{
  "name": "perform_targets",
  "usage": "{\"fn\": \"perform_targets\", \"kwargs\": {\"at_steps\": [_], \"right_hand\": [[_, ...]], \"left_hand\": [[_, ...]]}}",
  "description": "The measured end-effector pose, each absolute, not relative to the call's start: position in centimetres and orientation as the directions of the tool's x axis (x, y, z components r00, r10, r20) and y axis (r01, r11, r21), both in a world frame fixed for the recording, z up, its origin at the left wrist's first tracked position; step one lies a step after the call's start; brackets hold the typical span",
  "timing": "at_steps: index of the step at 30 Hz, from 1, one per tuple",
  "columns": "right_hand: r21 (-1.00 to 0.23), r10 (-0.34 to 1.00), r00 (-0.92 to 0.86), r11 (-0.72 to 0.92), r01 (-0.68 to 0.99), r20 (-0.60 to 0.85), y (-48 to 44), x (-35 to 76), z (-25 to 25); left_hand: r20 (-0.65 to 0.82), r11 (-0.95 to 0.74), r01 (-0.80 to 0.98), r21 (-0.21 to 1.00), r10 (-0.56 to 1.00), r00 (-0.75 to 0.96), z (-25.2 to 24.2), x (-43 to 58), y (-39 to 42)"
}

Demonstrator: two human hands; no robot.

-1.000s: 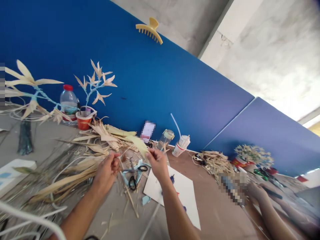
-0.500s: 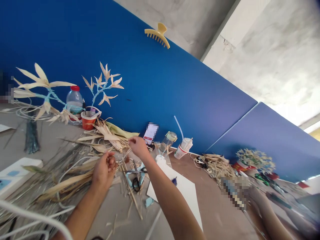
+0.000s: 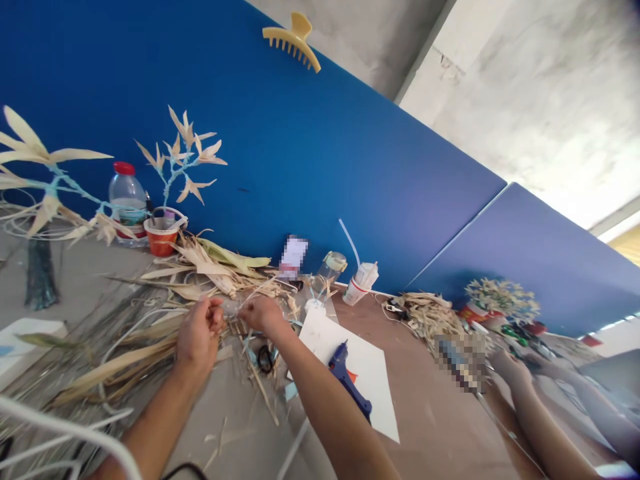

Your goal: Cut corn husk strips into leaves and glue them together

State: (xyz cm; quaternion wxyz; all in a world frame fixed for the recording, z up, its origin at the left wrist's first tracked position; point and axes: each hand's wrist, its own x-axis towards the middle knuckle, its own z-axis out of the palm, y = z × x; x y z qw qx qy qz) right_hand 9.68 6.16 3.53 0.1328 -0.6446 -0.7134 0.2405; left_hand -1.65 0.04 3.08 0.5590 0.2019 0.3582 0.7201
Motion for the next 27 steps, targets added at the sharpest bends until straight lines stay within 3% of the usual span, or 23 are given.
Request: {"fn": "perform_targets", "kwargs": {"at_steps": [3,7,13,16,19,22,27], "right_hand": [[-0.575,0.989,-0.087,0.003,0.818,-0.12,6.4,8.9,2.9],[-0.755,0.997,-0.033,-0.036,0.654,-0.077,6.7,10.5,3.9],[-0.971,0.997,0.046,-0.069,0.227,-0.06,4.6,14.8,5.9],[-0.995,0.995,0.073,-0.071,0.074,-0.066,2.6,15.3,5.1],[-0.991,0.992,0.106,-0.063,-0.115,-0.075,1.0,15.0,3.9],[-0.966,0.988,0.129,-0.048,-0.252,-0.083,0.1,14.5,3.1],[-0.955,0.981,0.153,-0.072,-0.287,-0.12,-0.1,14.2,2.7]], "left_hand": [[-0.086,-0.126,-0.658,0.742,0.956,-0.28,2.7,-1.3,-0.1],[-0.083,-0.075,-0.612,0.787,0.971,-0.225,2.0,-0.8,-0.2],[-0.151,0.22,-0.54,0.813,0.974,0.169,1.8,0.3,-0.9],[-0.169,0.339,-0.463,0.819,0.913,0.371,1.9,0.8,-1.7],[-0.169,0.381,-0.41,0.829,0.869,0.465,1.9,1.2,-2.3],[-0.174,0.393,-0.383,0.836,0.852,0.493,1.7,1.7,-2.5],[-0.192,0.357,-0.334,0.873,0.878,0.438,1.2,1.9,-2.1]]}}
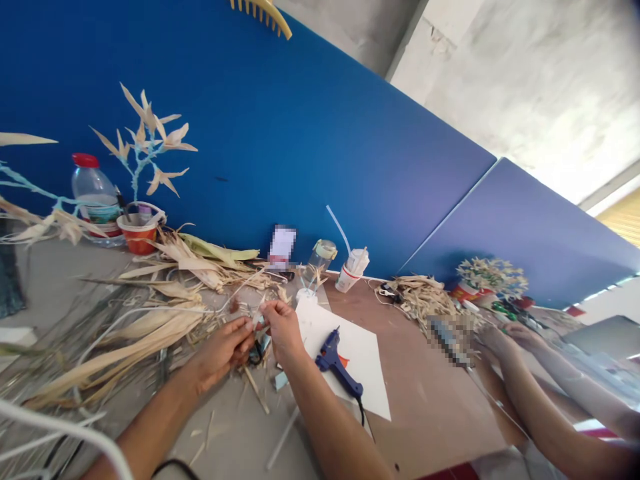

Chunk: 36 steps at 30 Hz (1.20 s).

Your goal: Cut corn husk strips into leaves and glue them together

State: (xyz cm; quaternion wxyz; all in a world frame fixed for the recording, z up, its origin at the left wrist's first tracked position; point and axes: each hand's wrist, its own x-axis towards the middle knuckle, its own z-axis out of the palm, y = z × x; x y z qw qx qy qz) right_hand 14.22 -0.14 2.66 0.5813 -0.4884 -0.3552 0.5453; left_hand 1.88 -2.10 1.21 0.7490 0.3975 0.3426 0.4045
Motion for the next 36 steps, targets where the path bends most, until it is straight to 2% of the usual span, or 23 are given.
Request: {"fn": "perform_targets", "kwargs": {"at_steps": [4,7,11,18,21,24,27,32,36], "right_hand": [[-0.911,0.982,0.119,-0.085,-0.404,-0.144,0.2,15.4,3.1],[-0.899,0.987,0.082,-0.09,-0.429,-0.138,0.2,16.3,3.2],[-0.906,0.991,0.052,-0.088,-0.415,-0.121,0.0,16.5,2.8],[-0.777,0.984,-0.043,-0.162,-0.608,-0.171,0.0,16.5,3.2],[-0.75,0.984,-0.039,-0.158,-0.642,-0.175,0.2,16.7,3.3],[-0.785,0.987,0.015,-0.119,-0.608,-0.162,0.3,16.7,3.2],[-0.86,0.994,0.015,-0.087,-0.503,-0.11,0.2,17.0,3.1],[-0.969,0.996,-0.089,-0.045,-0.241,-0.024,0.0,17.5,2.9],[-0.96,0.997,-0.072,-0.04,-0.277,-0.021,0.0,17.3,2.7]], "left_hand": [[-0.195,0.283,-0.299,0.911,0.936,0.292,1.0,1.6,-1.6],[-0.19,0.244,-0.269,0.932,0.959,0.211,1.0,1.5,-1.4],[-0.173,0.232,-0.271,0.934,0.959,0.223,0.9,1.6,-1.5],[-0.115,0.158,-0.262,0.952,0.978,0.172,0.8,1.4,-1.5],[-0.143,0.202,-0.259,0.944,0.962,0.231,1.0,1.3,-1.6],[-0.177,0.281,-0.268,0.921,0.918,0.354,1.1,1.3,-1.8],[-0.187,0.32,-0.291,0.902,0.895,0.404,1.4,0.9,-1.8],[-0.17,0.284,-0.378,0.881,0.937,0.307,2.0,0.1,-1.5],[-0.18,0.26,-0.308,0.915,0.948,0.264,1.7,0.4,-1.6]]}}
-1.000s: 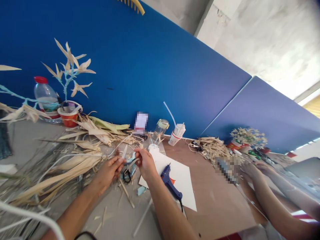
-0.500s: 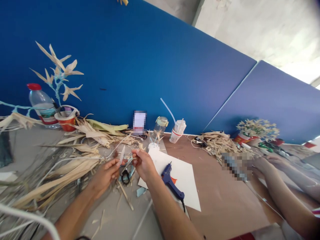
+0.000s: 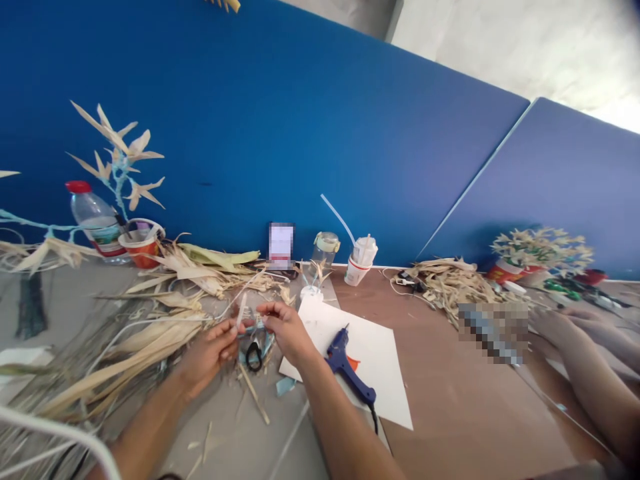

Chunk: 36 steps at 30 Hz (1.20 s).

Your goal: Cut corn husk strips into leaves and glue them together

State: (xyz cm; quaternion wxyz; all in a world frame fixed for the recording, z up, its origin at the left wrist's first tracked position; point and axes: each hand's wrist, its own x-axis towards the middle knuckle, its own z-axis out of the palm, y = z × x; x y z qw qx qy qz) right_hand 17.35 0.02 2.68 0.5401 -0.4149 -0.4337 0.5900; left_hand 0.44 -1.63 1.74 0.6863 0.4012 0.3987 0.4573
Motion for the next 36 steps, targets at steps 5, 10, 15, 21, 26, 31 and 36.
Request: {"fn": "perform_targets", "kwargs": {"at_steps": [5,10,15,21,26,31,36], "right_hand": [[-0.926,0.997,-0.069,-0.047,-0.375,-0.023,0.2,17.1,2.5],[-0.842,0.983,-0.178,-0.139,-0.521,-0.052,0.1,17.0,2.8],[-0.781,0.972,-0.224,-0.199,-0.592,-0.078,-0.2,16.7,3.1],[-0.767,0.969,-0.232,-0.216,-0.605,-0.09,0.0,16.8,2.9],[-0.808,0.979,-0.184,-0.179,-0.561,-0.088,-0.1,16.3,2.2],[-0.908,0.991,-0.132,-0.088,-0.409,-0.037,0.1,16.2,1.3],[-0.989,0.983,-0.119,0.133,-0.07,0.141,0.2,17.1,1.3]], "left_hand": [[-0.2,0.29,-0.184,0.939,0.898,0.391,1.1,1.0,-1.9],[-0.152,0.225,-0.186,0.956,0.928,0.341,1.1,0.8,-1.7],[-0.157,0.248,-0.212,0.945,0.916,0.37,1.2,0.2,-1.5],[-0.168,0.296,-0.358,0.886,0.922,0.348,1.5,-0.5,-1.6],[-0.197,0.352,-0.34,0.872,0.889,0.414,1.2,-0.6,-1.7],[-0.188,0.342,-0.305,0.889,0.879,0.439,1.3,-0.8,-1.6],[-0.207,0.385,-0.321,0.865,0.857,0.471,1.5,-1.1,-1.5]]}}
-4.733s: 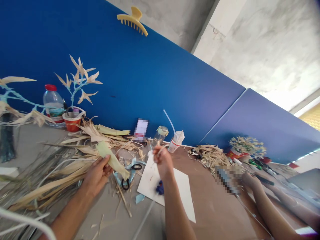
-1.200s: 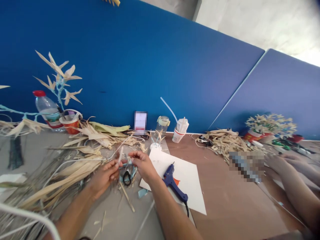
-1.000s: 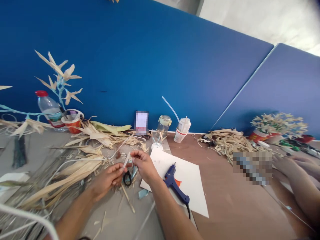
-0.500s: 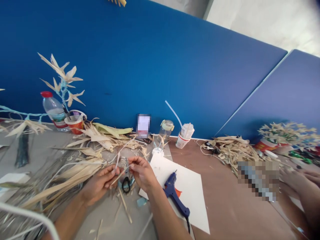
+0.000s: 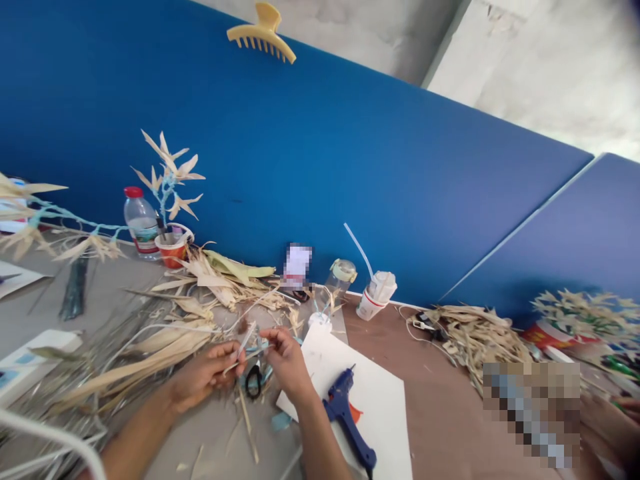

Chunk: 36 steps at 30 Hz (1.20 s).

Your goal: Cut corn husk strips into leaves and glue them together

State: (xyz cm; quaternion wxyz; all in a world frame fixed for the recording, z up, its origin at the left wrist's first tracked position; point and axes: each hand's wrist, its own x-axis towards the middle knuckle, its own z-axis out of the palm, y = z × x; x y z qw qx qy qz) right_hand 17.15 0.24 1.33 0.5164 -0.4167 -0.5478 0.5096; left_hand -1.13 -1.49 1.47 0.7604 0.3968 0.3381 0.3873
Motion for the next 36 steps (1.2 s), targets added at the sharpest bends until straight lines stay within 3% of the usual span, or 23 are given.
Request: {"fn": "perform_targets", "kwargs": {"at_steps": [6,25,28,31,34,36], "right_hand": [[-0.93,0.944,-0.215,0.297,0.218,0.251,-0.3,17.3,1.7],[-0.893,0.972,-0.11,0.234,0.384,0.208,0.5,17.4,0.5],[-0.946,0.989,-0.069,0.146,0.291,0.131,0.7,17.3,0.3],[-0.997,0.994,-0.091,0.062,-0.037,0.065,0.5,17.3,0.6],[-0.883,0.974,-0.228,-0.097,-0.459,0.012,-0.1,17.1,1.4],[-0.763,0.943,-0.329,-0.246,-0.598,-0.046,-0.4,17.0,1.7]], "left_hand": [[-0.177,0.361,-0.429,0.828,0.894,0.411,1.0,-1.5,-1.2],[-0.242,0.347,-0.482,0.804,0.932,0.268,0.2,-1.0,-0.5],[-0.241,0.351,-0.496,0.794,0.931,0.273,0.2,-1.0,-0.4],[-0.234,0.357,-0.496,0.791,0.927,0.294,0.1,-0.8,-0.4],[-0.219,0.369,-0.494,0.787,0.916,0.336,-0.2,-0.5,-0.4],[-0.216,0.374,-0.504,0.779,0.914,0.344,-0.3,-0.4,-0.5]]}}
